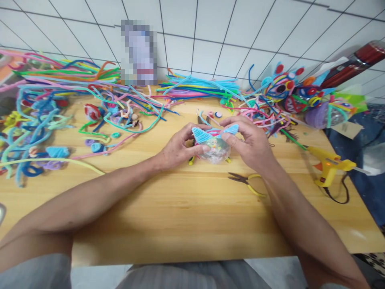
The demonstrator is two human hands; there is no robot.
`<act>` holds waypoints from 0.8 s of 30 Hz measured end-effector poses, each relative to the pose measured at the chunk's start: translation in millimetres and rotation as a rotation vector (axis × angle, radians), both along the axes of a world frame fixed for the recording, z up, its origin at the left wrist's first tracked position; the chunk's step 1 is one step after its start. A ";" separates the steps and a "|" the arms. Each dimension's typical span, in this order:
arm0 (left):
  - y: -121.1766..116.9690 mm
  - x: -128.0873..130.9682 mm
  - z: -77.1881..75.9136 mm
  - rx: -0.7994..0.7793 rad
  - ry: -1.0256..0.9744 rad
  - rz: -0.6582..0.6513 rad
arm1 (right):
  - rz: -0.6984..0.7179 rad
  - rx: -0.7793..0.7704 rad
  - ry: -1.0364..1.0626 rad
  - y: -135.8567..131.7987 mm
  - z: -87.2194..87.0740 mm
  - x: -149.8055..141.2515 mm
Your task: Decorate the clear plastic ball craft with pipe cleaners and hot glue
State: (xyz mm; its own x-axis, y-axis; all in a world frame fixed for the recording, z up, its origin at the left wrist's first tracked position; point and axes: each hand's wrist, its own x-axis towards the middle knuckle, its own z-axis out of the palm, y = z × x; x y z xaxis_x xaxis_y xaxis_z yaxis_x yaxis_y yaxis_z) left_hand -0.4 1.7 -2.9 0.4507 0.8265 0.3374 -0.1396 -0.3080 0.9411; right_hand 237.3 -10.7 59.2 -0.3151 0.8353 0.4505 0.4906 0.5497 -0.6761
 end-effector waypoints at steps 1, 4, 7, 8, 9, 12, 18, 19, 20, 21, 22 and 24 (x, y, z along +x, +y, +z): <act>-0.1 -0.1 0.0 -0.003 -0.001 0.001 | -0.003 -0.002 0.002 -0.6 0.1 -0.6; -0.3 -0.2 -0.2 -0.013 0.004 0.004 | -0.025 -0.020 0.012 -1.7 -0.5 -3.4; 0.2 -0.4 -0.8 -0.013 0.012 0.005 | -0.043 -0.048 0.018 -1.0 -0.8 -4.1; 0.5 -0.5 -0.8 -0.013 0.015 0.006 | -0.042 -0.058 0.025 -0.3 -0.2 -2.8; 0.8 -0.6 -0.8 -0.014 0.018 0.009 | -0.036 -0.070 0.036 0.6 1.1 -0.5; 1.2 -0.7 0.3 -0.022 0.028 0.018 | 0.002 -0.105 0.062 3.5 8.5 11.2; 0.8 -0.2 1.1 -0.029 0.024 0.023 | -0.027 -0.114 -0.060 6.1 17.5 26.8; 0.8 -0.2 0.8 -0.030 0.019 0.020 | -0.026 -0.112 -0.077 6.2 16.5 26.4; 0.9 -0.3 0.6 -0.030 0.013 0.015 | -0.024 -0.108 -0.087 6.2 15.1 25.6; 1.0 -0.4 0.4 -0.030 0.007 0.011 | -0.024 -0.103 -0.091 6.2 13.7 24.6; 1.1 -0.4 0.3 -0.031 0.003 0.010 | -0.025 -0.099 -0.090 6.2 12.3 23.7; 1.0 -0.5 0.4 -0.035 0.004 0.016 | -0.029 -0.094 -0.085 6.1 10.2 22.4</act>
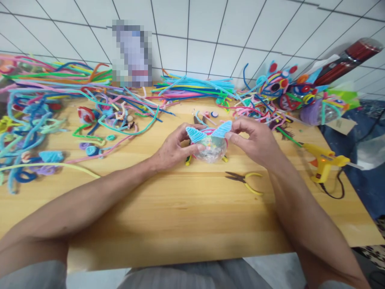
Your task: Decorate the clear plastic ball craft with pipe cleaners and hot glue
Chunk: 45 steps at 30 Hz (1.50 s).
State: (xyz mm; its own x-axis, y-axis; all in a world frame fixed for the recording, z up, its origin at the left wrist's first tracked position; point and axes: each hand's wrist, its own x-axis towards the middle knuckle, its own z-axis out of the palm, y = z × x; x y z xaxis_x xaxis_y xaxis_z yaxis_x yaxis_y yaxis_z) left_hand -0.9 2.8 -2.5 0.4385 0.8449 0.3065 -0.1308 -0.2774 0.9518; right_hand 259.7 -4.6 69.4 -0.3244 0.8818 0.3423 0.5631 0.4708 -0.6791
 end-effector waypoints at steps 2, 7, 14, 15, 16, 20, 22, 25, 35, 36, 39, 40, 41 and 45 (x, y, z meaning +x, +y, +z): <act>-0.1 0.1 0.3 -0.003 0.002 0.008 | 0.003 0.003 -0.005 -0.2 -1.4 -0.5; 0.3 0.2 -0.1 -0.031 -0.018 -0.004 | 0.003 0.014 -0.019 -1.5 -5.6 -0.9; -1.5 0.1 -2.1 -0.034 -0.028 -0.009 | -0.040 -0.005 -0.018 -2.7 -9.8 -3.5; -2.1 0.1 -2.2 -0.031 -0.024 -0.006 | -0.038 -0.007 -0.018 -2.9 -9.7 -4.3; -2.7 0.1 -2.2 -0.023 -0.011 -0.001 | -0.034 -0.009 -0.018 -3.2 -9.6 -5.1; -5.5 1.6 -0.2 0.048 0.087 0.000 | -0.025 0.003 -0.015 -3.7 -9.9 -7.2; -7.3 3.4 0.6 0.089 0.112 -0.003 | -0.026 0.016 -0.022 -4.1 -9.8 -6.8; -10.8 6.4 -2.0 0.170 0.118 0.017 | -0.020 0.004 -0.034 -7.9 -7.0 -5.2; -28.8 10.4 -5.9 0.744 0.331 0.100 | -0.060 0.279 -0.026 -65.4 -18.0 12.2; -29.7 10.3 -4.4 0.775 0.350 0.104 | -0.068 0.313 -0.033 -69.1 -21.8 14.4; -31.5 10.3 -1.5 0.839 0.380 0.107 | -0.064 0.363 -0.058 -73.9 -27.8 18.1; -32.1 10.3 -1.3 0.854 0.382 0.109 | -0.054 0.365 -0.069 -74.0 -27.7 18.3; -32.7 10.3 -1.3 0.865 0.383 0.111 | -0.040 0.364 -0.080 -73.8 -26.7 18.2; -35.2 8.7 -2.5 0.874 0.419 0.111 | 0.014 0.341 -0.123 -72.9 -21.1 16.3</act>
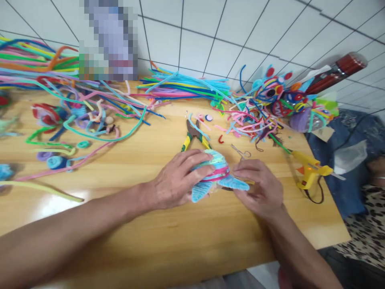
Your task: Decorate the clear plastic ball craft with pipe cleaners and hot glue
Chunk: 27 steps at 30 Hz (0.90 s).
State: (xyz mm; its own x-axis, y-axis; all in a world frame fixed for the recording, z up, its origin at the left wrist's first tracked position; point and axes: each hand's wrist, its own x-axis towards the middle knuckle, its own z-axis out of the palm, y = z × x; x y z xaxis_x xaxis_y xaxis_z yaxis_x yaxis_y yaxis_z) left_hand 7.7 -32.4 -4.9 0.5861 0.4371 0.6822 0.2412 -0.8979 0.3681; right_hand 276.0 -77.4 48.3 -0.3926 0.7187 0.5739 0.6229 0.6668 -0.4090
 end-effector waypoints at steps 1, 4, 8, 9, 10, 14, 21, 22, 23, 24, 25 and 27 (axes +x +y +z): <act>-0.4 -0.6 -0.2 0.003 0.013 -0.001 | 0.016 -0.004 -0.013 0.0 0.7 -0.1; -1.1 -1.5 -0.5 0.036 0.024 -0.001 | 0.060 0.015 -0.048 -0.1 1.2 0.9; -1.5 -0.6 -1.9 0.075 0.006 0.012 | 0.062 0.040 -0.095 0.0 2.0 2.9; -1.7 -0.4 -2.2 0.075 0.006 0.009 | 0.064 0.035 -0.102 -0.1 2.4 3.0; -1.9 -0.2 -2.3 0.073 0.008 0.005 | 0.067 0.028 -0.105 -0.3 2.8 2.9; -2.5 -0.2 -0.4 0.067 0.017 0.009 | 0.079 -0.001 -0.100 -1.2 3.0 1.3; -0.2 -0.2 2.3 0.081 0.017 0.023 | 0.069 -0.029 -0.077 -2.3 4.9 0.1; 0.1 -0.1 2.0 0.083 0.016 0.022 | 0.054 -0.042 -0.066 -2.5 6.3 0.3; 0.3 -0.1 1.5 0.085 0.014 0.019 | 0.039 -0.055 -0.047 -2.8 7.8 0.5; 0.4 -0.2 1.0 0.084 0.014 0.015 | 0.031 -0.068 -0.021 -3.1 9.3 0.5; 0.4 -0.3 0.5 0.079 0.016 0.013 | 0.033 -0.081 0.010 -3.3 10.6 0.5; 0.2 -0.7 -0.3 0.069 0.022 0.007 | 0.055 -0.113 0.066 -3.7 12.2 0.0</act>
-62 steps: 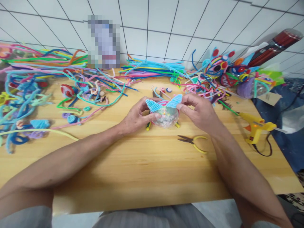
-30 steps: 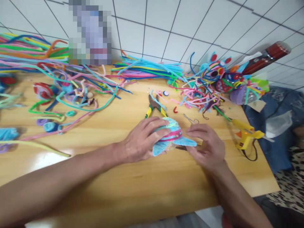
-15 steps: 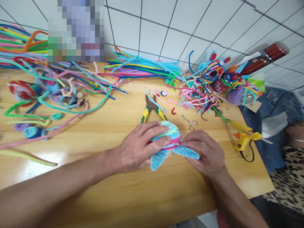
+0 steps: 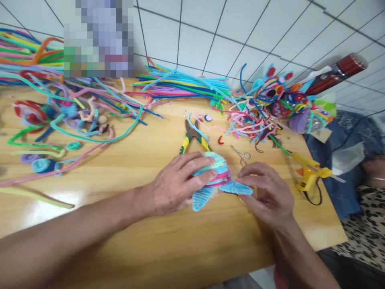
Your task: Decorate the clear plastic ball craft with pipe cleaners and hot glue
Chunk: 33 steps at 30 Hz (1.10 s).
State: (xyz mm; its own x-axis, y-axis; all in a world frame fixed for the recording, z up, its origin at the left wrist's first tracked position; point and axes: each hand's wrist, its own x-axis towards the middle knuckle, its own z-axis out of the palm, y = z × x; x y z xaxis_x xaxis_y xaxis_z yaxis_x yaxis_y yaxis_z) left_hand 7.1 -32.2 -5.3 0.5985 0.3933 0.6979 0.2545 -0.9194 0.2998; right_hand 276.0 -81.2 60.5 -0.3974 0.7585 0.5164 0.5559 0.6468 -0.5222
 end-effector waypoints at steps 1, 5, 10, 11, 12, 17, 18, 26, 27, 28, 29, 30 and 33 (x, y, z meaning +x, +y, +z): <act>-0.1 -0.2 -0.2 -0.002 0.004 -0.002 | 0.014 -0.020 0.018 0.0 0.2 -0.4; 0.1 -0.6 0.7 0.002 0.005 0.000 | 0.045 -0.072 0.030 0.9 -0.6 -2.6; 0.5 -0.3 1.1 -0.005 0.008 0.013 | 0.063 -0.040 0.001 1.1 0.0 -4.8; 0.6 -0.3 0.7 -0.002 0.007 0.012 | 0.053 -0.043 -0.004 0.7 0.1 -5.2; 0.6 -0.3 0.1 -0.001 0.006 0.009 | 0.044 -0.046 -0.005 0.2 0.0 -5.4; 0.4 -0.7 -2.6 0.013 0.006 -0.015 | 0.044 -0.038 -0.011 -1.9 -0.7 -5.4; 0.4 -0.7 -2.9 0.012 0.006 -0.016 | 0.047 -0.033 -0.015 -2.1 -0.9 -5.3; -0.4 -0.7 -2.1 0.008 0.016 -0.018 | -0.013 -0.013 -0.003 -0.9 -5.9 -2.3; -0.5 -0.5 -2.1 0.010 0.013 -0.015 | -0.024 -0.010 0.014 -0.4 -6.2 -0.9; -0.5 -0.3 -2.2 0.014 0.006 -0.012 | -0.030 -0.004 0.026 0.0 -6.2 0.5; -0.6 -0.1 -2.2 0.017 -0.001 -0.008 | -0.033 0.002 0.030 0.3 -5.8 1.9; -0.7 0.1 -2.3 0.018 -0.005 -0.005 | -0.036 0.005 0.026 0.5 -5.3 3.0; -1.5 0.0 -2.0 0.013 0.001 -0.003 | -0.015 -0.002 -0.003 1.0 -3.2 4.4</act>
State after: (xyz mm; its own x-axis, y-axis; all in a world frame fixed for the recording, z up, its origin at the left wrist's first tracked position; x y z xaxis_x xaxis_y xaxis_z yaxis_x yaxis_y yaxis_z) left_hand 7.1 -33.7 -7.2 0.6004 0.3827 0.7021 0.2526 -0.9239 0.2875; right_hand 280.4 -80.2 57.3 -0.3873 0.7655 0.5139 0.5670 0.6372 -0.5219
